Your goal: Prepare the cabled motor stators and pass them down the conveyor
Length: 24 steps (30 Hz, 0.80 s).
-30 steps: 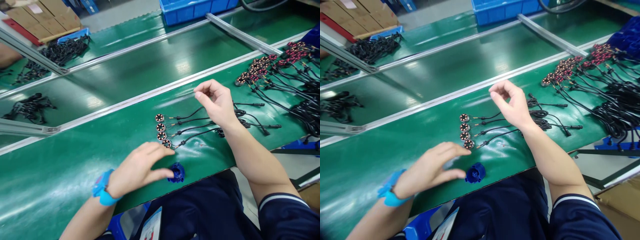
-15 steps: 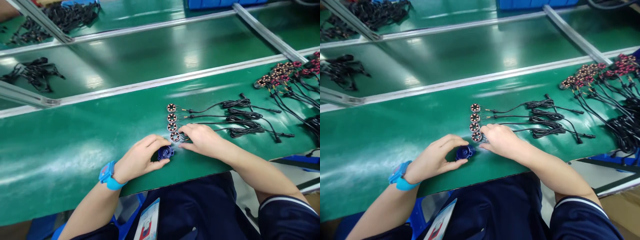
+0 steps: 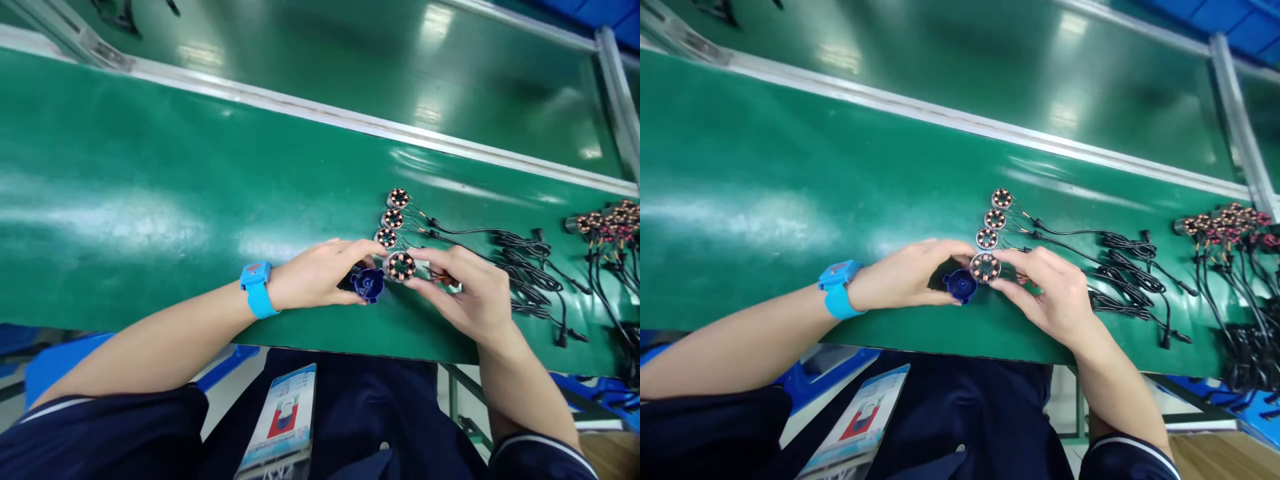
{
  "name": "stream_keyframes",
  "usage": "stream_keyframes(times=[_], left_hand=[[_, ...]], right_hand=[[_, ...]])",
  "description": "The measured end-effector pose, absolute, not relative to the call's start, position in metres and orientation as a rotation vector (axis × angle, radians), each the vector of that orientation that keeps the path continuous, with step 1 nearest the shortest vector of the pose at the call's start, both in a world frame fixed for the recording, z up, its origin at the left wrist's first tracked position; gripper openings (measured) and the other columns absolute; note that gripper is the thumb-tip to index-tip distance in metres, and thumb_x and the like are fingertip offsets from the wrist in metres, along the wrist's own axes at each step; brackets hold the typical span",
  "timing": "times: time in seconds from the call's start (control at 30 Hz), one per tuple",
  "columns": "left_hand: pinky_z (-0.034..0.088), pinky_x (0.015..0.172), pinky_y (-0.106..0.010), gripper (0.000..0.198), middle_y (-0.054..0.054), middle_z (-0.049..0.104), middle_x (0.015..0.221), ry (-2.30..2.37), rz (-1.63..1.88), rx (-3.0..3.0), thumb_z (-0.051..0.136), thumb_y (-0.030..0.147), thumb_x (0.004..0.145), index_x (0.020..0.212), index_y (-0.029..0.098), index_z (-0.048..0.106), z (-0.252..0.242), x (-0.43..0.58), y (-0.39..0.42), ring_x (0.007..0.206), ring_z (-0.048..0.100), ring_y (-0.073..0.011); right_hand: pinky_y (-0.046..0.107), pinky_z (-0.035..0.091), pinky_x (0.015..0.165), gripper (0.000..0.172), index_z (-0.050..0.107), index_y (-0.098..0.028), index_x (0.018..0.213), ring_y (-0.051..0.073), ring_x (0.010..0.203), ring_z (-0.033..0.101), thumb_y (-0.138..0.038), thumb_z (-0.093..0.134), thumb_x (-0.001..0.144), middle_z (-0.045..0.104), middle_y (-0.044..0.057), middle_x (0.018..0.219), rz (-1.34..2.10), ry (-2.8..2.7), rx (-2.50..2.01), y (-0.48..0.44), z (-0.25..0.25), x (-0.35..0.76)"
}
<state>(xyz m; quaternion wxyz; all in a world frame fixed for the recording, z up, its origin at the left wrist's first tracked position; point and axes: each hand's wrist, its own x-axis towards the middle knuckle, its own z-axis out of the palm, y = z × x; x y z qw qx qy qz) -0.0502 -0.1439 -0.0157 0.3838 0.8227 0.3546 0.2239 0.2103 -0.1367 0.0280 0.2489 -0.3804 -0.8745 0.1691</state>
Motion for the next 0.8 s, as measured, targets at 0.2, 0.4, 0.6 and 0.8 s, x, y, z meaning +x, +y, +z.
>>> stream_keyframes(times=[0.2,0.4,0.6,0.8], left_hand=[[0.043,0.1,-0.035,0.066,-0.005,0.068,0.122,0.85,0.544,2.071,0.083,0.02,0.078,0.13,0.024,0.043,-0.016,-0.052,-0.138,0.113,0.066,-0.0235],[0.041,0.101,-0.034,0.07,-0.004,0.067,0.126,0.831,0.545,2.119,0.085,0.019,0.075,0.131,0.023,0.043,-0.019,-0.053,-0.136,0.115,0.065,-0.0233],[0.041,0.101,-0.034,0.07,-0.005,0.069,0.12,0.827,0.543,2.123,0.088,0.023,0.072,0.128,0.024,0.045,-0.019,-0.052,-0.136,0.115,0.065,-0.0241],[0.04,0.102,-0.036,0.072,-0.003,0.07,0.118,0.83,0.494,2.125,0.088,0.022,0.072,0.13,0.025,0.045,-0.015,-0.056,-0.135,0.114,0.065,-0.0243]], right_hand=[[0.028,0.053,0.064,0.033,0.066,-0.027,0.124,0.016,0.066,0.062,-0.026,0.07,0.091,0.067,0.002,0.079,0.653,-2.492,-0.798,-0.14,0.026,0.199],[0.028,0.054,0.069,0.03,0.067,-0.025,0.126,0.015,0.074,0.063,-0.027,0.064,0.096,0.066,0.003,0.085,0.736,-2.574,-0.794,-0.134,0.021,0.2],[0.029,0.054,0.068,0.03,0.068,-0.026,0.125,0.016,0.075,0.063,-0.024,0.063,0.096,0.066,0.003,0.084,0.568,-2.634,-0.812,-0.136,0.025,0.201],[0.035,0.057,0.083,0.038,0.062,-0.028,0.132,0.021,0.095,0.068,-0.022,0.063,0.095,0.072,0.006,0.109,0.574,-2.688,-0.823,-0.134,0.026,0.205]])
